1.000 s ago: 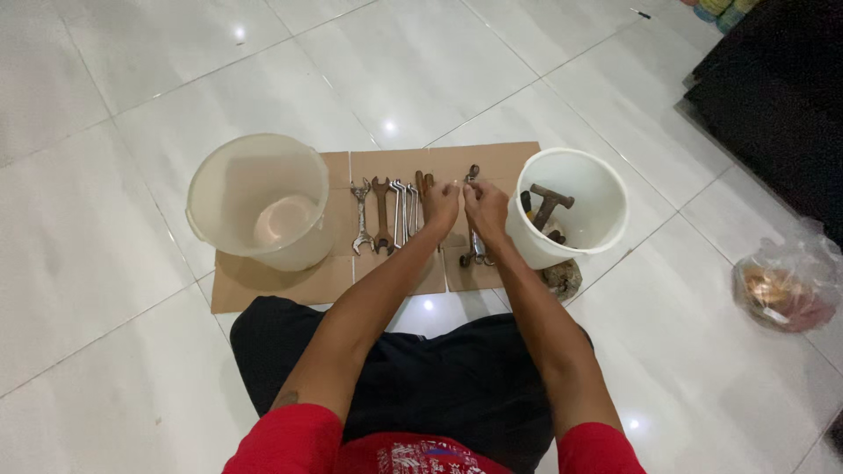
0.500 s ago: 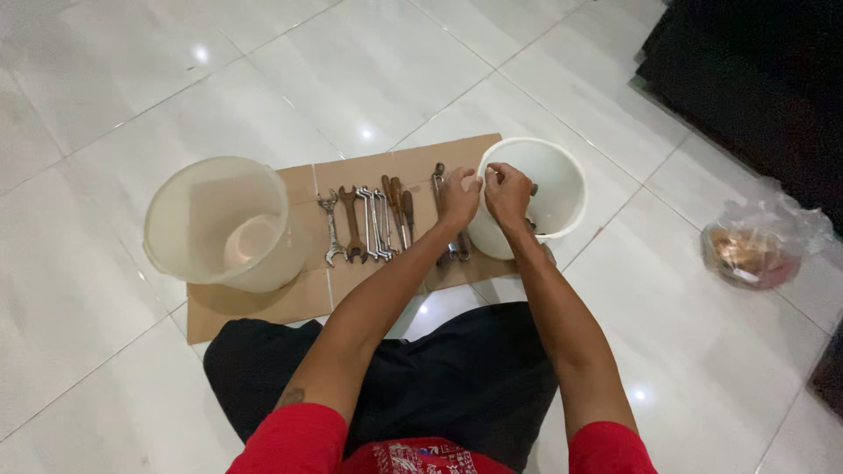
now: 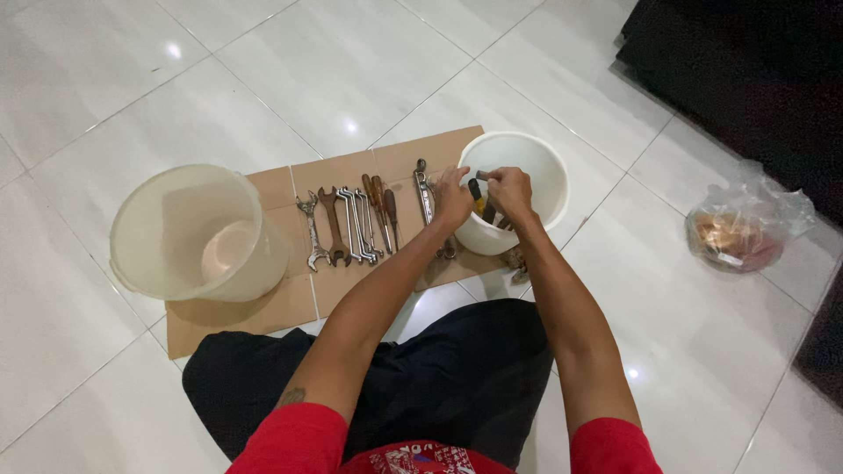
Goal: The person sits on the floor and removes various tools from a white bucket, placing them in a row on a cardboard sheet. They then wipe a wrench with a cloth and continue arranging the tools neatly.
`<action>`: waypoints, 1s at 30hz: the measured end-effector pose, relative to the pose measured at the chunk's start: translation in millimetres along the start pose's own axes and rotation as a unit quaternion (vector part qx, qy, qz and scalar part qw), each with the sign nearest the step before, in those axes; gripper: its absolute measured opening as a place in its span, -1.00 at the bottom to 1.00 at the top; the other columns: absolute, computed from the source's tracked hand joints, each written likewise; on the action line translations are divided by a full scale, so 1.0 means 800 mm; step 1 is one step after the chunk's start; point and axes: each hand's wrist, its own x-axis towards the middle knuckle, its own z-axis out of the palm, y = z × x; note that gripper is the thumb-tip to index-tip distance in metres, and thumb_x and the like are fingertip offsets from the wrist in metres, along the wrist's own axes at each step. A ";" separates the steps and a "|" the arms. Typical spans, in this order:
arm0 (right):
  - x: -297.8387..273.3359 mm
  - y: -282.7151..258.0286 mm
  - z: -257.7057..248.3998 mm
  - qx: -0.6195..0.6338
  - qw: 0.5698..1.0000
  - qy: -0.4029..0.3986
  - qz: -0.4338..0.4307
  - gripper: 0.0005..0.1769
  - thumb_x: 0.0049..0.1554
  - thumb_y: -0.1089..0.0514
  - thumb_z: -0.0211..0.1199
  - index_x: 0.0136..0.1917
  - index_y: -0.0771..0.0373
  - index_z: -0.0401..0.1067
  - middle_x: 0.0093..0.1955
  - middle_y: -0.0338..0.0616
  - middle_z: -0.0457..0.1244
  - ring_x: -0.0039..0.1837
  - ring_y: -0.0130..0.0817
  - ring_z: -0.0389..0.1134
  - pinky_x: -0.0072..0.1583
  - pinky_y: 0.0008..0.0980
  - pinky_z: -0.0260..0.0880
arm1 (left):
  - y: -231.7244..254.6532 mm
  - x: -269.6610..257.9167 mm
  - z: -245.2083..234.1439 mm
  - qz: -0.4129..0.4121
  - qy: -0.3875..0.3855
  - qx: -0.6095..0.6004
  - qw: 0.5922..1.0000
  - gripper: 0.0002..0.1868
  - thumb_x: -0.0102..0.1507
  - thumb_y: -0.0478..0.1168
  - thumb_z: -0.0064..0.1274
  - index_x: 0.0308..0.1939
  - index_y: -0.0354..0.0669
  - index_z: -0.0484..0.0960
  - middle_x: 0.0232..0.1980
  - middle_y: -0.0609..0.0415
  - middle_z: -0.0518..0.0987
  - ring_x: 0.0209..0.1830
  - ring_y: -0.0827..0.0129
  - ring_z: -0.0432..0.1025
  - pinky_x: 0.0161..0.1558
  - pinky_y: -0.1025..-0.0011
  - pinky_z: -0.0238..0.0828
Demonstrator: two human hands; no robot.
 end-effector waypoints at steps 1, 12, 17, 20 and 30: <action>0.003 0.002 0.002 -0.010 1.000 -0.006 -0.005 -0.61 0.04 0.27 0.13 0.09 0.17 0.63 -0.17 0.14 0.43 -0.14 -0.08 0.48 0.04 -0.19 0.46 | -0.001 0.001 0.001 -0.002 0.000 -0.008 1.000 -0.55 0.23 -0.43 -0.09 0.21 -0.24 0.58 0.29 -0.20 0.51 0.32 -0.10 0.39 0.35 0.11 0.28; 0.064 0.071 0.042 -0.111 0.991 -0.075 -0.029 -0.44 -0.01 0.29 0.15 0.22 -0.05 0.62 0.05 0.15 0.40 0.09 0.08 0.44 0.19 -0.11 0.40 | -0.006 -0.013 -0.002 0.071 0.029 -0.046 0.996 -0.56 0.27 -0.43 -0.08 0.25 -0.32 0.52 0.32 -0.22 0.47 0.32 -0.14 0.37 0.31 0.10 0.30; 0.082 0.087 0.055 -0.177 0.975 -0.129 -0.048 -0.66 0.01 0.14 0.28 0.08 0.12 0.63 0.07 0.11 0.41 0.09 0.09 0.43 0.17 -0.11 0.40 | 0.007 -0.023 -0.013 0.032 0.008 -0.085 0.996 -0.56 0.29 -0.41 -0.09 0.28 -0.28 0.51 0.32 -0.19 0.48 0.31 -0.11 0.37 0.29 0.12 0.30; 0.090 0.091 0.061 -0.188 0.971 -0.146 -0.037 -0.63 -0.01 0.14 0.29 0.09 0.11 0.64 0.04 0.10 0.43 0.09 0.07 0.43 0.18 -0.11 0.38 | 0.011 -0.025 -0.019 0.032 0.014 -0.109 0.993 -0.56 0.29 -0.38 -0.06 0.26 -0.24 0.54 0.31 -0.17 0.52 0.33 -0.07 0.40 0.32 0.16 0.35; 0.106 0.076 0.055 -0.263 0.937 -0.232 0.007 -0.59 -0.12 0.09 0.37 0.04 0.19 0.61 -0.02 0.04 0.42 0.03 -0.03 0.44 0.10 -0.11 0.41 | 0.013 -0.013 -0.022 0.005 0.041 -0.140 0.989 -0.51 0.32 -0.28 -0.03 0.37 -0.12 0.49 0.33 -0.17 0.49 0.33 -0.03 0.41 0.32 0.13 0.35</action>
